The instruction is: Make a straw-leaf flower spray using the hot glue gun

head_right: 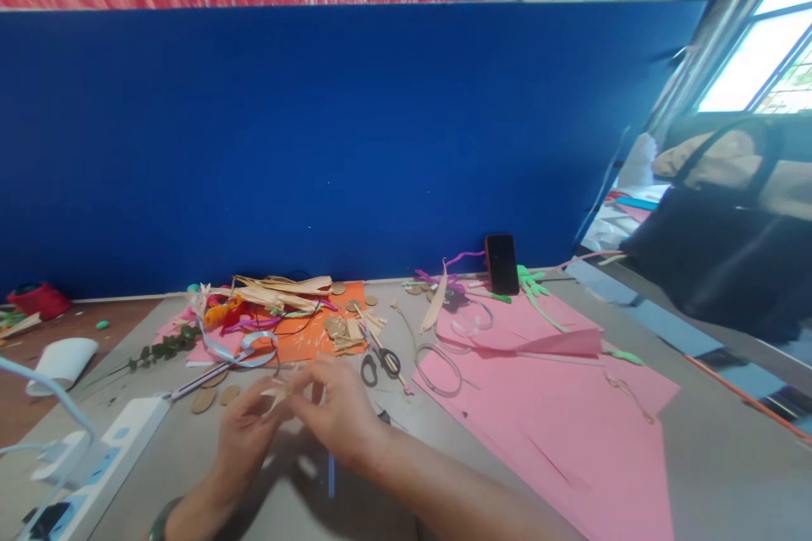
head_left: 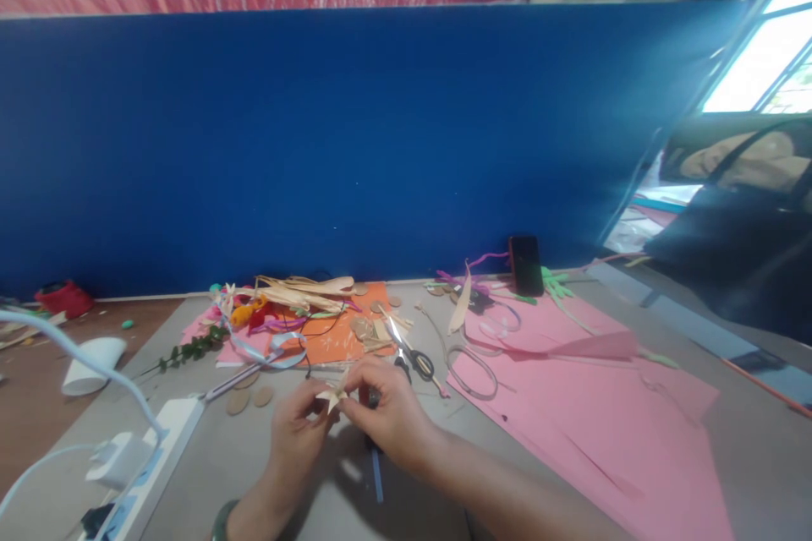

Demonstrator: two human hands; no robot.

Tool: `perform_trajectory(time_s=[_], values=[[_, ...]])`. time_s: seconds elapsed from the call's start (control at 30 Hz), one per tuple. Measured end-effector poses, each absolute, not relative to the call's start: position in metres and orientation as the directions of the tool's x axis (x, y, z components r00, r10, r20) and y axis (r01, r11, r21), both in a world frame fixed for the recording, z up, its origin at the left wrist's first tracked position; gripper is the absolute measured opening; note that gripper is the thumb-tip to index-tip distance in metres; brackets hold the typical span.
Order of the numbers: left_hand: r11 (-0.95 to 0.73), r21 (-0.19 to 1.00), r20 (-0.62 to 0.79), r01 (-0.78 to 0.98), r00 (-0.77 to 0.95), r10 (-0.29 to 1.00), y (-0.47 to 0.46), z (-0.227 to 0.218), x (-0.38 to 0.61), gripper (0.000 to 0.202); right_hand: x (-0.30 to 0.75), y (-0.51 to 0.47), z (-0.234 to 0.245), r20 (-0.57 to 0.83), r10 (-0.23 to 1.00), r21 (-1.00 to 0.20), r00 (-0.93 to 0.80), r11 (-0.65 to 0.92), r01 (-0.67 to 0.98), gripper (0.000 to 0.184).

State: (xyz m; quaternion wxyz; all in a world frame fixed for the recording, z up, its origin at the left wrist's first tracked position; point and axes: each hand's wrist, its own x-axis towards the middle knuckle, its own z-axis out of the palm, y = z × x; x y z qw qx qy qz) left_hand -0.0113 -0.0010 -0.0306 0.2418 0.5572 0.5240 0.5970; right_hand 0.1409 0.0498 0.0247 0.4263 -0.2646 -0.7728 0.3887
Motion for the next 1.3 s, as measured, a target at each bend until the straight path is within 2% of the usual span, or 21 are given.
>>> perform_trajectory(time_s=[0.27, 0.5, 0.7, 0.83, 1.03, 1.3], values=[[-0.308, 0.896, 0.406, 0.320, -0.305, 0.862, -0.001, -0.030, -0.010, 0.015, 0.139, 0.051, 0.024, 0.518, 0.720, -0.775, -0.461, 0.623, 0.104, 0.011], [-0.248, 0.968, 0.245, 0.039, -0.363, 0.899, -0.002, -0.022, 0.001, 0.021, 0.142, 0.053, 0.026, 0.433, 0.780, -0.845, -0.452, 0.525, 0.098, 0.007], [-0.198, 0.978, 0.160, -0.066, -0.376, 0.913, 0.000, -0.015, 0.002, 0.026, 0.142, 0.052, 0.027, 0.418, 0.793, -0.858, -0.444, 0.505, 0.093, 0.007], [-0.155, 0.985, 0.117, -0.077, -0.365, 0.924, 0.001, -0.017, -0.001, 0.028, 0.142, 0.052, 0.028, 0.439, 0.788, -0.839, -0.431, 0.531, 0.116, 0.007], [-0.166, 0.984, 0.138, -0.058, -0.333, 0.933, 0.001, -0.017, -0.003, 0.030, 0.141, 0.051, 0.029, 0.496, 0.746, -0.804, -0.444, 0.588, 0.090, 0.012], [-0.180, 0.981, 0.152, -0.065, -0.309, 0.939, 0.003, -0.019, -0.005, 0.030, 0.144, 0.053, 0.032, 0.471, 0.732, -0.797, -0.491, 0.592, 0.119, 0.010]])
